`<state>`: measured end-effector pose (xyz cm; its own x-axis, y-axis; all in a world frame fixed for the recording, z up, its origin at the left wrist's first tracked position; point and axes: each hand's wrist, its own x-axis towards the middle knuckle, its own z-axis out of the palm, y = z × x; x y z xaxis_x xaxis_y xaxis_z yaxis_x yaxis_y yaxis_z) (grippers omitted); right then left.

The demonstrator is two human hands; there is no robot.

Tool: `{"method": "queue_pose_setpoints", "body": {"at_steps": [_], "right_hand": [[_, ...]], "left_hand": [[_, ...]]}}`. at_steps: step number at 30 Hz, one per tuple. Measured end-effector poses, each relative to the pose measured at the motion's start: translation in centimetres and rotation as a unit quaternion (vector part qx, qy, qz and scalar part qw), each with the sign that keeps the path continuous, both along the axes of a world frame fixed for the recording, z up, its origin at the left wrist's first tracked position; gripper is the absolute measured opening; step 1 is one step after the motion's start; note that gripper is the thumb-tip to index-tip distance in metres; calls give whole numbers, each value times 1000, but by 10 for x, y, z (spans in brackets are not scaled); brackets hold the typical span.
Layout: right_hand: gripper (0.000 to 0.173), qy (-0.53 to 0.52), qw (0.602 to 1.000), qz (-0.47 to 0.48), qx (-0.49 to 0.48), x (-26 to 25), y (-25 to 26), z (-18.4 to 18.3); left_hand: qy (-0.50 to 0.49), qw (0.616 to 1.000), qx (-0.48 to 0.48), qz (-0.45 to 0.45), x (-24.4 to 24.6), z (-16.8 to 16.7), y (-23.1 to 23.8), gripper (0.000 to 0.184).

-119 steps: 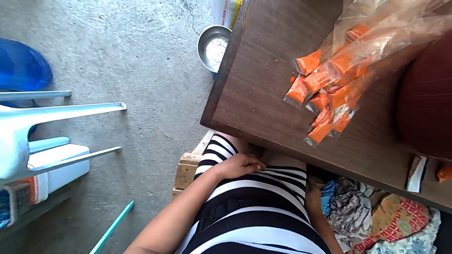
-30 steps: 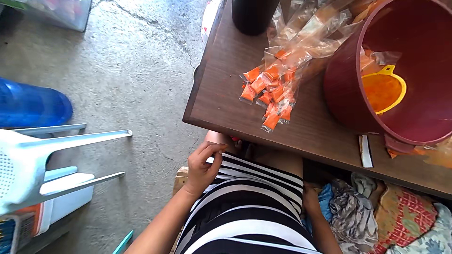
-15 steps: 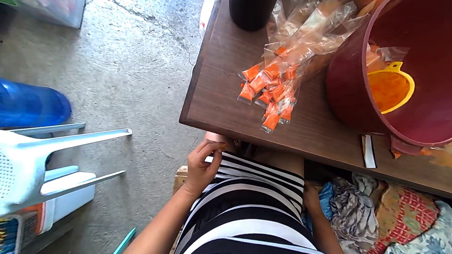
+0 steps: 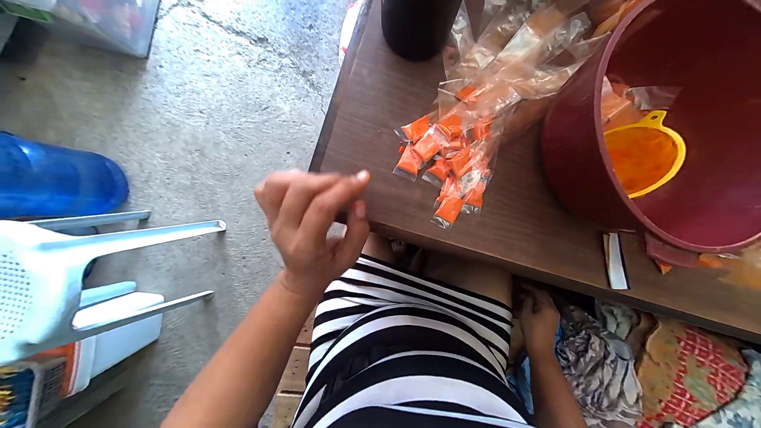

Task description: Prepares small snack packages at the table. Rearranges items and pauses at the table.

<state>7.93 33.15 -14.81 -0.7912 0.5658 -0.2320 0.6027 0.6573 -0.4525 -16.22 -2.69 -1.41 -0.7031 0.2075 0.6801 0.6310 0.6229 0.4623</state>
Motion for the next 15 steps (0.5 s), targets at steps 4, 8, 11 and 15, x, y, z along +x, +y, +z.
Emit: {"method": "queue_pose_setpoints", "body": {"at_steps": [4, 8, 11, 15], "right_hand": [[24, -43, 993, 109, -7, -40, -18, 9], [34, -229, 953, 197, -3, -66, -48, 10], [44, -390, 894, 206, -78, -95, -59, 13], [46, -345, 892, 233, -179, -120, -71, 32]], "left_hand": [[-92, 987, -94, 89, -21, 17, 24, 66], [-125, 975, -138, 125, -19, 18, 25, 77], [-91, 973, -152, 146, -19, 13, 25, 79], [-48, 974, -145, 167, -22, 9, 29, 81]]}}
